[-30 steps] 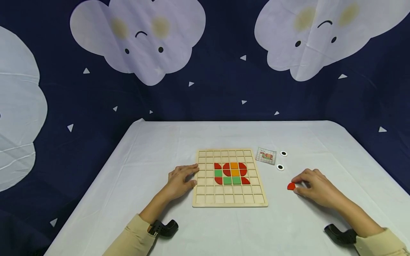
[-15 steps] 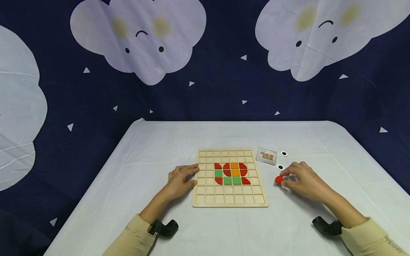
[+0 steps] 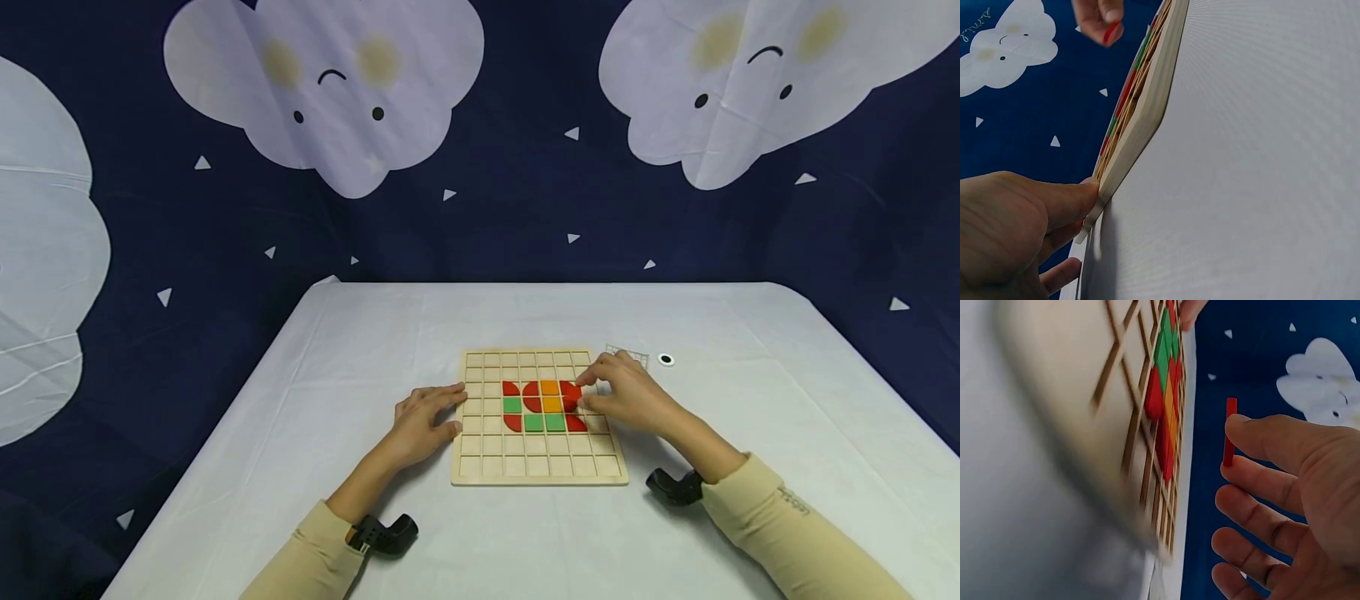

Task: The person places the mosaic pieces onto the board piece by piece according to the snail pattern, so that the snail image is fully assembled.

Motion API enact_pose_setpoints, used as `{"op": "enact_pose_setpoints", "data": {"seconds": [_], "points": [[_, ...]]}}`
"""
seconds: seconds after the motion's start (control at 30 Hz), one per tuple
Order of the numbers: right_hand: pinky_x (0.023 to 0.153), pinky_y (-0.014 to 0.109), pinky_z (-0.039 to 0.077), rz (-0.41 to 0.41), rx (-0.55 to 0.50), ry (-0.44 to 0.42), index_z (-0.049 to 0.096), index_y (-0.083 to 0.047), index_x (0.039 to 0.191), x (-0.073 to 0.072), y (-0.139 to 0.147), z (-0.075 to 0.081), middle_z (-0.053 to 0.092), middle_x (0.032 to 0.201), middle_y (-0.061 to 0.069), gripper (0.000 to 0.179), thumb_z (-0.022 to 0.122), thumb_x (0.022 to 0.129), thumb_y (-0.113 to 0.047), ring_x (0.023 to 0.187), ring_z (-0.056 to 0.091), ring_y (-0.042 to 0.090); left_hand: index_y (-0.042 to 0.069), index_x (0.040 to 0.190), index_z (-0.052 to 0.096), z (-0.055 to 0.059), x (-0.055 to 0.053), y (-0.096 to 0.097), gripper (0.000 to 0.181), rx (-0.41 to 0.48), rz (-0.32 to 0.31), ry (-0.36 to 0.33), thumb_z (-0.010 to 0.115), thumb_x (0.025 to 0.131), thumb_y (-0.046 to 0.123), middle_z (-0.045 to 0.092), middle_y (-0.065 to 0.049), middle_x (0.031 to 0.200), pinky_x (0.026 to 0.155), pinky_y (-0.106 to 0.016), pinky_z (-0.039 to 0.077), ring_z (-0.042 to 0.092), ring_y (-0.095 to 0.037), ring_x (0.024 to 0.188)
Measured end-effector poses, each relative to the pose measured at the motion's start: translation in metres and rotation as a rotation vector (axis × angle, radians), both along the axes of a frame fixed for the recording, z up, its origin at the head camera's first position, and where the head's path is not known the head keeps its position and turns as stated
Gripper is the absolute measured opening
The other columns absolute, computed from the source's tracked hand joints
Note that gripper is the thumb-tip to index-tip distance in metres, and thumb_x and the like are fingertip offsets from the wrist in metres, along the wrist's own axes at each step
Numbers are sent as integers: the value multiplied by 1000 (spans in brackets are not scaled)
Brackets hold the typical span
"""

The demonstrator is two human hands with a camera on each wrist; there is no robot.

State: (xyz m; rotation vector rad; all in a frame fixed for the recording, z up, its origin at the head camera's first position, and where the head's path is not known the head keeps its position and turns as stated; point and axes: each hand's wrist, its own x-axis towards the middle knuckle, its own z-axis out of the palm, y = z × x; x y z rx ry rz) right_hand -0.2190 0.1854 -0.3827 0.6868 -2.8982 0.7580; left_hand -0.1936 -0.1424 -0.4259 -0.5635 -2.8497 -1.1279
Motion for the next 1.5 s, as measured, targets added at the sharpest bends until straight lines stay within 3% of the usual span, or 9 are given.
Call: {"op": "enact_pose_setpoints", "data": {"seconds": [0.13,0.23,0.53,0.97,1.5], "points": [[97,56,36,20,-3,-16,71,-13,97,-9,-23,1,64,103,3,21,72,79,-24,106,51,31,8,128,59,0,2,-1,43,17,-27,68,65,85,13,52,-2,141,98,-56,20,40,-31,123],[86,45,40,47,12,12,71,-13,97,-15,-37,0,64,99,1,22,73,79,-26,92,49,22,8,127,59,1,3,-1,43,22,-37,93,65,85,14,52,-4,140,96,-55,20,40,-31,122],[83,42,37,98,27,20,72,-15,97,-27,-75,-5,64,97,1,19,71,82,-27,88,48,20,8,129,58,1,0,1,45,10,2,-27,66,85,12,48,-1,144,102,-54,17,37,-29,129],[76,38,39,87,133,29,73,-17,95,-40,-102,-14,63,91,-1,19,73,81,-30,86,49,19,10,129,59,3,0,2,45,7,7,-24,67,85,14,49,1,144,103,-54,18,38,-28,129],[78,40,39,74,173,4,73,-16,97,-41,-110,-15,64,93,-1,24,74,80,-33,90,50,21,10,130,58,3,1,1,45,10,2,-26,66,86,14,48,0,144,103,-54,17,37,-28,129]]}}
